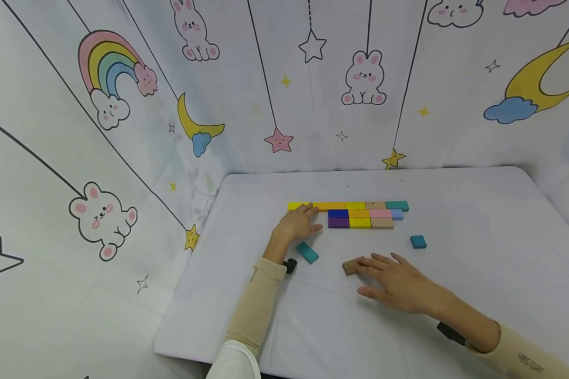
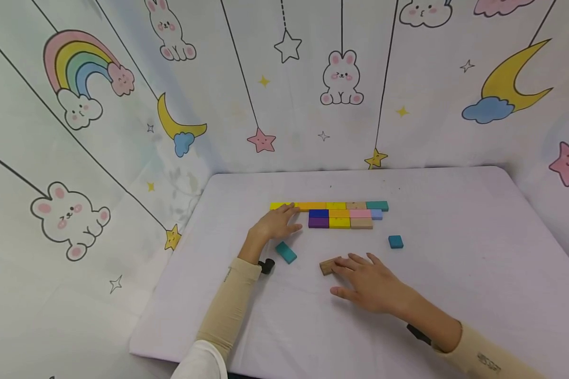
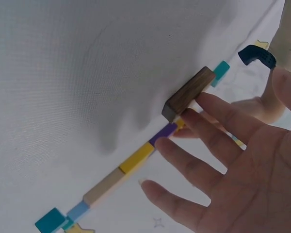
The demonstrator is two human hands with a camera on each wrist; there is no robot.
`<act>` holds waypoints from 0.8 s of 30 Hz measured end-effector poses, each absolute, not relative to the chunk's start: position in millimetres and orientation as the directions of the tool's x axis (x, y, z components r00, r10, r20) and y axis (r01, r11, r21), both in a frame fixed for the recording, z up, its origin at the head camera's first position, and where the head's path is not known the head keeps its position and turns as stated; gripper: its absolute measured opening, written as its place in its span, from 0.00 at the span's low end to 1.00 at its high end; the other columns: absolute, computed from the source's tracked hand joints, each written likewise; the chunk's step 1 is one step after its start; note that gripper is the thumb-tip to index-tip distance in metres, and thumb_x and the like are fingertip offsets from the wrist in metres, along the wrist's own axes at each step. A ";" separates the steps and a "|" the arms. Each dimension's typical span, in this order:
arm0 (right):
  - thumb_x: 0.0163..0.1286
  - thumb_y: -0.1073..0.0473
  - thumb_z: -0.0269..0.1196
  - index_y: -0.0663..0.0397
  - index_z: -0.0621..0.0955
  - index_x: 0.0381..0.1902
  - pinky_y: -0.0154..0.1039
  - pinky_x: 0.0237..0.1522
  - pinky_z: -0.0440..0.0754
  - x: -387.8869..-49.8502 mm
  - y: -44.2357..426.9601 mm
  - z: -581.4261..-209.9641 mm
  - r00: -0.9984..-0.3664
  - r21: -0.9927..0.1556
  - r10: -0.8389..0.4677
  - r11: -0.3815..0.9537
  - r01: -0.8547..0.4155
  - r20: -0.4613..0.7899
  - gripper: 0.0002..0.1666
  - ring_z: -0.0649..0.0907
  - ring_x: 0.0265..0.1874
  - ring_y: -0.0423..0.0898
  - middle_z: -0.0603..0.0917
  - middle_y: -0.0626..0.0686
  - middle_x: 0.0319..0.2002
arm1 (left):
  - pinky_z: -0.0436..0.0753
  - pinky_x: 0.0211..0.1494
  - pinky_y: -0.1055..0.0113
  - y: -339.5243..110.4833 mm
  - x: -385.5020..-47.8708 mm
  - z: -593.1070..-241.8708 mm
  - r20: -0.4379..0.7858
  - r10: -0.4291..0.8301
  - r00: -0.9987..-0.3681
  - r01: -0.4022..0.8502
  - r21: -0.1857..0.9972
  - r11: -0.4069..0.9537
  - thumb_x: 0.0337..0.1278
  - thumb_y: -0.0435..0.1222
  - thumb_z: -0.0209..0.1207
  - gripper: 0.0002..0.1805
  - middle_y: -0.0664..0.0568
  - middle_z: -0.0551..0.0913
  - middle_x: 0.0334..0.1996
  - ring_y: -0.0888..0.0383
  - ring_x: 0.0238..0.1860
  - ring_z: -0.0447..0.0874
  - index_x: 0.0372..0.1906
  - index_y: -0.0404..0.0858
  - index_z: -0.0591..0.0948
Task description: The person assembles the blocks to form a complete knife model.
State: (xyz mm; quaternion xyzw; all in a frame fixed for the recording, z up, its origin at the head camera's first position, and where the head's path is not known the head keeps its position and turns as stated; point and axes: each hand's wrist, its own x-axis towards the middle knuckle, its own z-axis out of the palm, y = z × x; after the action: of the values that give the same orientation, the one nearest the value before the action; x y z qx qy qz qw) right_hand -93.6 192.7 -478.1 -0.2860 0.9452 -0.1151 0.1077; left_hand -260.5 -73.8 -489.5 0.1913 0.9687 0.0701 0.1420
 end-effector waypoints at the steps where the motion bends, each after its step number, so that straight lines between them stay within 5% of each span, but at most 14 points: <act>1: 0.76 0.33 0.59 0.50 0.76 0.74 0.76 0.71 0.59 -94.2 191.9 -478.2 -0.814 -0.277 -0.565 0.811 -0.516 -0.135 0.39 0.68 0.76 0.64 0.73 0.53 0.75 | 0.60 0.82 0.50 -73.9 -260.7 -490.0 -0.246 0.391 -0.887 0.352 0.190 0.917 0.78 0.56 0.53 0.36 0.51 0.57 0.83 0.50 0.82 0.55 0.82 0.48 0.64; 24: 0.76 0.32 0.59 0.51 0.77 0.73 0.76 0.71 0.61 -115.6 171.3 -488.0 -0.848 -0.206 -0.523 0.842 -0.499 -0.082 0.39 0.69 0.74 0.65 0.76 0.57 0.73 | 0.59 0.83 0.51 -73.5 -262.1 -491.2 -0.250 0.384 -0.889 0.353 0.163 0.921 0.78 0.58 0.52 0.36 0.52 0.57 0.83 0.50 0.82 0.55 0.82 0.49 0.64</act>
State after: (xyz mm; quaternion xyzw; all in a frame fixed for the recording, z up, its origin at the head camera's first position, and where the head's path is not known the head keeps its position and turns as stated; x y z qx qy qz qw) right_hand -115.6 171.3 -488.0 -0.2669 0.9573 -0.0888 0.0674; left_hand -262.1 -73.5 -491.2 0.1900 0.9701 0.0565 0.1400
